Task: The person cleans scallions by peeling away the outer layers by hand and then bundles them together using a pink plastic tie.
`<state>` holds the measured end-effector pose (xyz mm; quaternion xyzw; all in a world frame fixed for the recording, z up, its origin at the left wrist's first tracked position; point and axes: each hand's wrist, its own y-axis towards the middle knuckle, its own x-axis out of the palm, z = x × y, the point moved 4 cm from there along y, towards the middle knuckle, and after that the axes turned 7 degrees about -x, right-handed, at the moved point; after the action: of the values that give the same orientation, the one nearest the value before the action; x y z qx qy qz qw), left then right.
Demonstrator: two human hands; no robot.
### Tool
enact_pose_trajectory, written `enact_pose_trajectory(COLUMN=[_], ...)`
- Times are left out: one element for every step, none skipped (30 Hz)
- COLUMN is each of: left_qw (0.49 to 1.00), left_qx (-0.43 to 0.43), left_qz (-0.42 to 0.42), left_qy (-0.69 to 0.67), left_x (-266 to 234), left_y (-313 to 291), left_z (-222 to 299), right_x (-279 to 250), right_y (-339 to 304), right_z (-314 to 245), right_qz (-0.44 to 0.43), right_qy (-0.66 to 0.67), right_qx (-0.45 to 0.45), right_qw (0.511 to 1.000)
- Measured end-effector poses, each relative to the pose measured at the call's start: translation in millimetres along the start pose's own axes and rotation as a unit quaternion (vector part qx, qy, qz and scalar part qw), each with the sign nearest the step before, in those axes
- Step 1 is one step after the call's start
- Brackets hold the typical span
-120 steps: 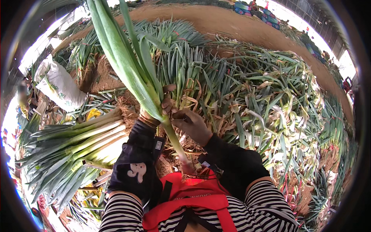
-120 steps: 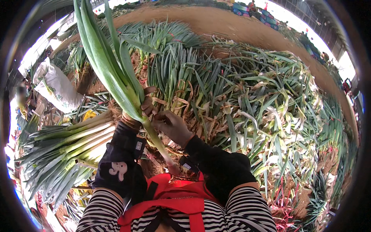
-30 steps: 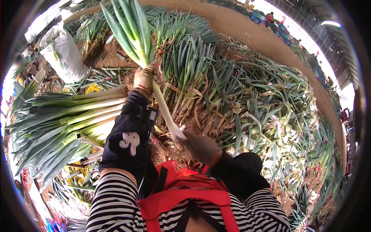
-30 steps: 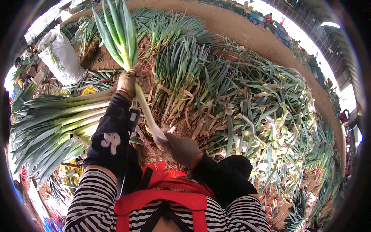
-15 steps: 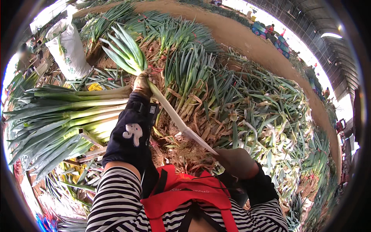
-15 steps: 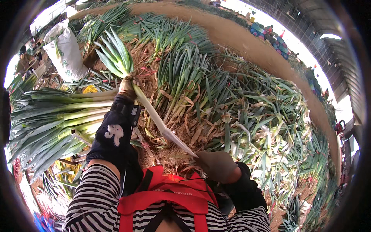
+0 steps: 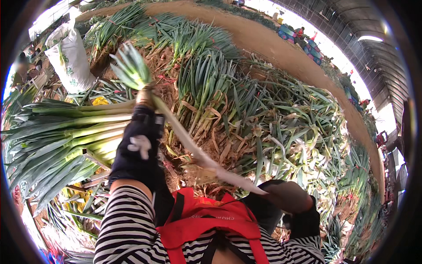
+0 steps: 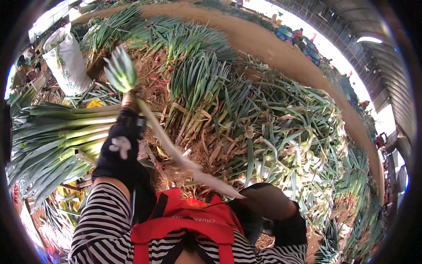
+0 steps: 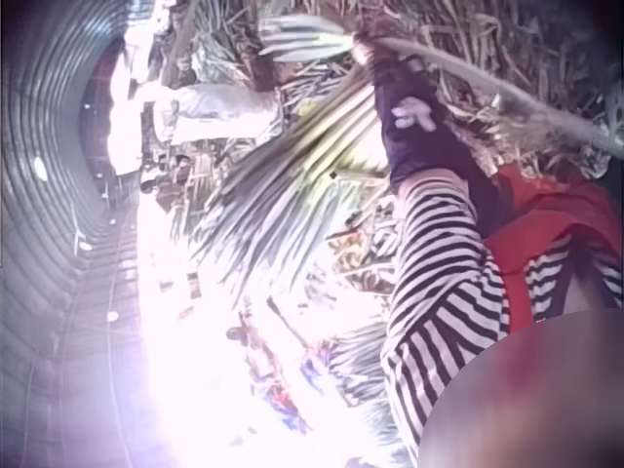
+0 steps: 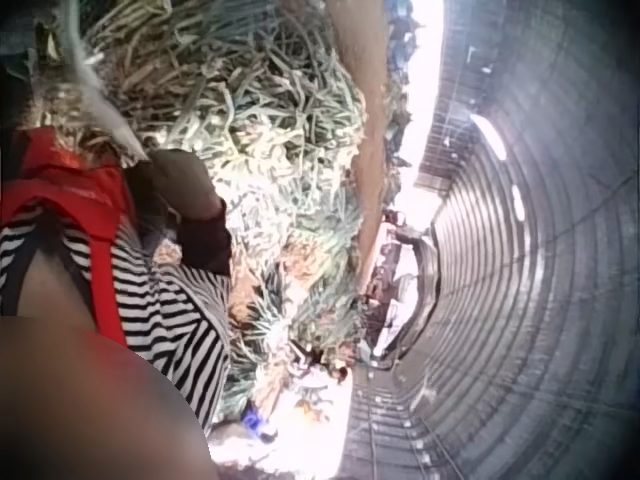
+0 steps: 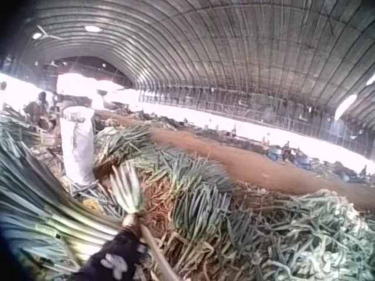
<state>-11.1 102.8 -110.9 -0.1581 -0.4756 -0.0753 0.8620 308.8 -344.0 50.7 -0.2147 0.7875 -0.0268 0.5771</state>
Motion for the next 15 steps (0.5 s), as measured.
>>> enact_pose_trajectory(left_qw=[1.000, 1.000, 1.000, 1.000, 0.999, 0.997, 0.995, 0.995, 0.996, 0.996, 0.996, 0.996, 0.995, 0.993, 0.993], left_qx=[0.005, 0.001, 0.014, 0.016, 0.043, 0.073, 0.075, 0.072, 0.075, 0.072, 0.057, 0.062, 0.053, 0.053, 0.043], left_qz=[0.008, 0.010, 0.014, 0.021, 0.003, -0.012, -0.036, -0.038, -0.042, -0.049, -0.067, -0.057, -0.082, -0.096, -0.100], left_qy=[0.012, 0.025, -0.008, -0.003, -0.013, -0.021, -0.050, -0.051, -0.034, -0.021, -0.035, -0.030, -0.036, -0.036, -0.036], left_x=[1, 12, 16, 15, 26, 33, 34, 41, 45, 49, 53, 44, 47, 43, 56], left_y=[-5, -14, -19, -26, -26, -25, -22, -22, -28, -31, -30, -33, -30, -32, -35], left_z=[5, 5, 11, 12, 5, 2, 2, -3, 0, -1, 0, 10, 9, 14, 4], right_x=[1, 11, 15, -6, -16, -28, -38, -52, -57, -59, -54, -48, -23, -9, 17], right_y=[-22, -48, -63, -60, -70, -73, -68, -63, -46, -29, -9, 35, 62, 102, 121], right_z=[24, 63, 103, 113, 149, 169, 171, 183, 174, 153, 148, 111, 100, 65, 48], right_qz=[0.041, 0.120, 0.165, 0.212, 0.337, 0.377, 0.370, 0.336, 0.397, 0.444, 0.425, 0.381, 0.305, 0.224, 0.183], right_qy=[0.041, 0.018, -0.079, 0.069, 0.069, -0.180, -0.328, -0.339, -0.283, -0.373, -0.166, 0.078, 0.196, 0.105, 0.105], right_qx=[0.018, -0.003, -0.027, 0.183, 0.255, 0.312, 0.385, 0.419, 0.343, 0.206, 0.163, 0.118, 0.087, -0.017, -0.066], right_qw=[0.998, 0.993, 0.983, 0.957, 0.904, 0.853, 0.779, 0.772, 0.803, 0.788, 0.875, 0.914, 0.928, 0.969, 0.975])
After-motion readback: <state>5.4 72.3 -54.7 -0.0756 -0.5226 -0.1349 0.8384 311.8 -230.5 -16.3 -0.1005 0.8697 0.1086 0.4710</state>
